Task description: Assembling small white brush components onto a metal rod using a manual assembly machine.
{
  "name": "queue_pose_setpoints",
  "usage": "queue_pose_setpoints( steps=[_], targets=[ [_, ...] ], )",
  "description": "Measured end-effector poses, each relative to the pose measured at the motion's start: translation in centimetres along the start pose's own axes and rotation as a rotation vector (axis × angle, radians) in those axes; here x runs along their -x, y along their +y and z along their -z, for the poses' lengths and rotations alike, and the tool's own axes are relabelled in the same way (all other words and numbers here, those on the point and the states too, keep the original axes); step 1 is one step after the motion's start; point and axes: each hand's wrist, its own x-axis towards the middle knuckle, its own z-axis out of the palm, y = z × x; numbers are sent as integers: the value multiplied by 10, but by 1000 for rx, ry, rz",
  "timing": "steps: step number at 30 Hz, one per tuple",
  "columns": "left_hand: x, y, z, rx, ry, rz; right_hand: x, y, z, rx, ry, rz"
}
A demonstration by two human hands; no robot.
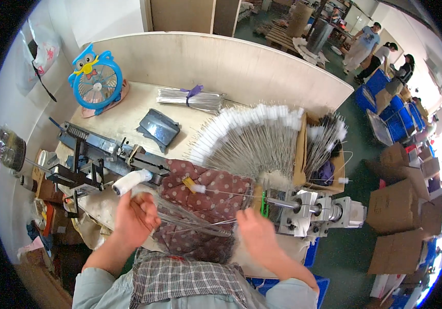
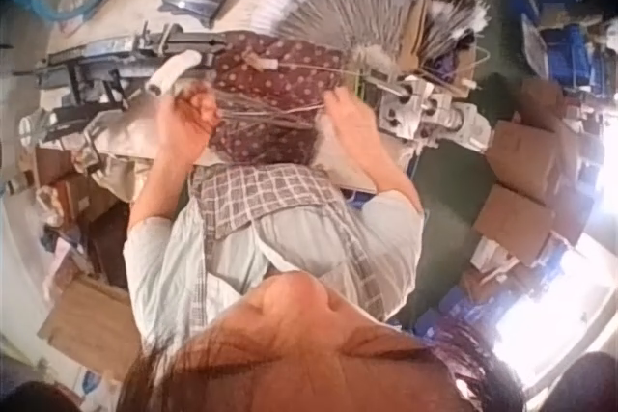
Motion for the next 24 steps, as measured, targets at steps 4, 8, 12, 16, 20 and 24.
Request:
queue_pose_setpoints(
  steps=[4, 8, 12, 16, 20, 24],
  targets=[
    [-3, -19, -6, -305, -145, 256, 3, 35, 61, 32, 294, -97],
    [-37, -56, -36, -820, -483, -3, -12, 48, 75, -97, 457, -211],
    [-93, -100, -80, -1502, -519, -753, -24, 51, 56, -328, 393, -311],
    [-134, -123, -81, -1860, -560, -1013, -32, 52, 43, -400, 441, -238],
    [-156, -120, -83, -1903, -576, -1208, -33, 60, 24, -389, 447, -360],
    [-172, -111, -79, -2207, -458, -1186, -35, 67, 30, -567, 182, -295]
  ],
)
